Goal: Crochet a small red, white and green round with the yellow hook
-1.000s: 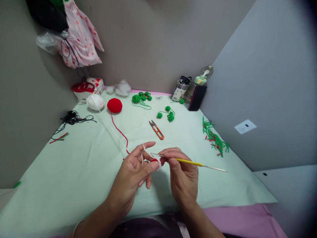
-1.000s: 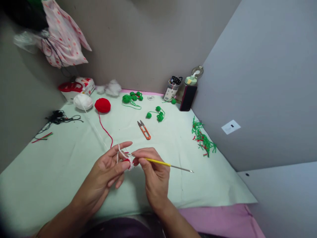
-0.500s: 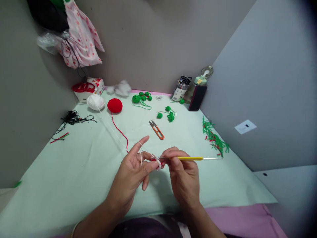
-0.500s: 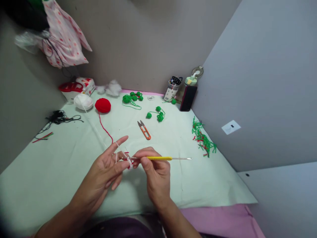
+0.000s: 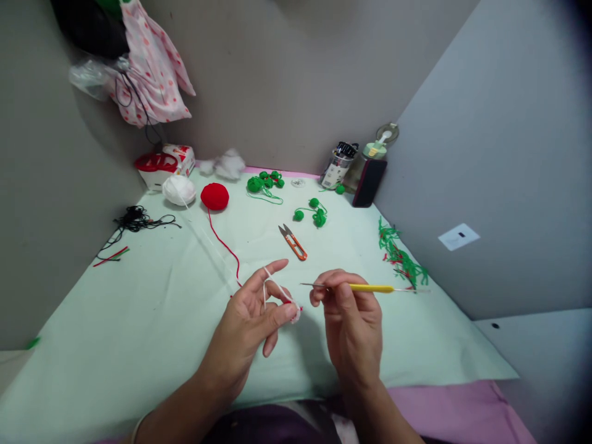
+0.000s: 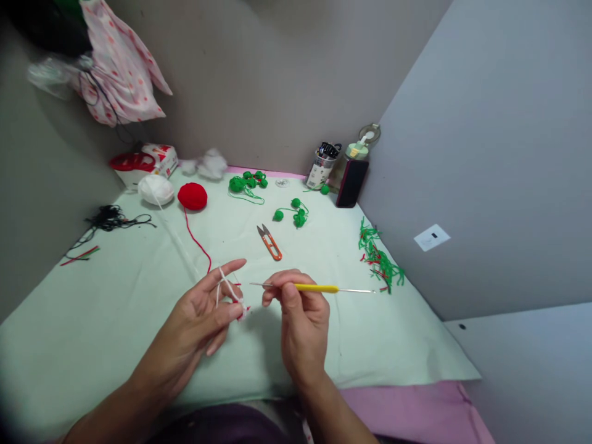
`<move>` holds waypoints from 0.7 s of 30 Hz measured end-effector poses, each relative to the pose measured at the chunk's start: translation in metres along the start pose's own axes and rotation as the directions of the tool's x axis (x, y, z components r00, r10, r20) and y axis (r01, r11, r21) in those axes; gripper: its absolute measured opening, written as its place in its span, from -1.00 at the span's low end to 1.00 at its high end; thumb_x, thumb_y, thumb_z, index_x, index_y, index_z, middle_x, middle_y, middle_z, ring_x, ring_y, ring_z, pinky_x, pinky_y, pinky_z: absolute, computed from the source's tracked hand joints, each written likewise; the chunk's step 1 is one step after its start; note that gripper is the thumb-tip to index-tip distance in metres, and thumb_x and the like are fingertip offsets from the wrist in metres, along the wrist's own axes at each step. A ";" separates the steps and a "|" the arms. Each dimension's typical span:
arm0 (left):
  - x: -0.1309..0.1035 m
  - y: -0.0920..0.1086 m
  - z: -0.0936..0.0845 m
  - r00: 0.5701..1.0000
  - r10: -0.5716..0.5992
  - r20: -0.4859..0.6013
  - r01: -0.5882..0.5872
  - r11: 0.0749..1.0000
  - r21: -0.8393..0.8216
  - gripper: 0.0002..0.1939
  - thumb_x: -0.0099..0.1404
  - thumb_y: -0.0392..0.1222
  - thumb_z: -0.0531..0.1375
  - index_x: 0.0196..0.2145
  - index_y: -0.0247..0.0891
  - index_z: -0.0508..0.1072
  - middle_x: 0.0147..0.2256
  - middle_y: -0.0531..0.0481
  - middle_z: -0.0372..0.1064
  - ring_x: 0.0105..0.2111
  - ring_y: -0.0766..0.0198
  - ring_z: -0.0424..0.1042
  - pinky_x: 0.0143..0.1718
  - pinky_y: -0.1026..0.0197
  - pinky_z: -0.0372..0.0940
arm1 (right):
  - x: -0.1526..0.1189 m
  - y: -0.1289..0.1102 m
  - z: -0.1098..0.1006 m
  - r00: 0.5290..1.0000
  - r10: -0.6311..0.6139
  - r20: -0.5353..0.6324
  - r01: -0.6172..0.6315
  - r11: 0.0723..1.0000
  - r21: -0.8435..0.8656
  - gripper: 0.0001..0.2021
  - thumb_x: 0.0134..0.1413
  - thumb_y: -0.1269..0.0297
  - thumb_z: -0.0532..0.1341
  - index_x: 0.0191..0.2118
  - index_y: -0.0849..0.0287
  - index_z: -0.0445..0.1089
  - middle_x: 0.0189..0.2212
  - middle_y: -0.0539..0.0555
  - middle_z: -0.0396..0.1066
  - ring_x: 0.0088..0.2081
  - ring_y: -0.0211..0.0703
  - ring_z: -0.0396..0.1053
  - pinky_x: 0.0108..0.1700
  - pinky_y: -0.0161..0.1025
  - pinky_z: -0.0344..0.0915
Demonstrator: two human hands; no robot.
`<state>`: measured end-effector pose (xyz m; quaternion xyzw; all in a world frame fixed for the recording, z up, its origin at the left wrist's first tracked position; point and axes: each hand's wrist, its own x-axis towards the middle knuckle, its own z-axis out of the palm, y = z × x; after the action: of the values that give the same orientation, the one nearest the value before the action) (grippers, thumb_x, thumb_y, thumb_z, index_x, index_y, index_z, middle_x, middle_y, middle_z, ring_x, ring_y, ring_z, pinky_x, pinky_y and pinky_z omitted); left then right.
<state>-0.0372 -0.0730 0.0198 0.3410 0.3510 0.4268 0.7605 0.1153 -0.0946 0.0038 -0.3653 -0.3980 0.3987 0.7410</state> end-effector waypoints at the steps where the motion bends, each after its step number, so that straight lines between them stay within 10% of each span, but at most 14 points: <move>1: 0.000 0.000 0.000 1.000 0.004 -0.002 -0.004 1.000 -0.004 -0.26 0.12 -0.29 0.51 0.25 -0.19 0.44 -0.31 0.12 0.40 -0.58 0.49 0.18 -0.72 0.48 0.10 | 0.000 0.000 0.000 1.000 -0.012 -0.005 0.012 1.000 -0.015 -0.85 0.33 0.19 0.35 -0.25 0.10 0.63 -0.34 0.00 0.49 -0.39 -0.32 0.45 -0.29 -0.34 0.42; 7: 0.000 -0.003 -0.002 1.000 0.016 -0.013 -0.015 1.000 0.022 -0.75 0.23 -0.13 0.48 -0.17 -0.24 0.61 -0.43 0.14 0.38 -0.66 0.57 0.04 -0.68 0.47 0.06 | -0.003 -0.003 -0.002 0.999 -0.027 0.040 0.030 0.996 -0.081 -0.82 0.37 0.19 0.31 -0.26 0.10 0.61 -0.39 -0.02 0.46 -0.39 -0.29 0.46 -0.29 -0.31 0.41; 21: 0.001 -0.001 0.000 1.000 0.009 -0.008 -0.009 0.999 0.043 -0.79 0.21 -0.10 0.48 -0.32 -0.24 0.58 -0.50 0.16 0.36 -0.68 0.56 0.06 -0.69 0.43 -0.04 | -0.007 -0.003 -0.005 0.994 -0.042 0.105 0.059 0.986 -0.158 -0.82 0.42 0.23 0.25 -0.23 0.09 0.58 -0.37 0.00 0.48 -0.38 -0.22 0.45 -0.28 -0.23 0.38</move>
<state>-0.0364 -0.0725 0.0186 0.3571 0.3615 0.4240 0.7496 0.1175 -0.1032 0.0023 -0.3931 -0.4752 0.3644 0.6978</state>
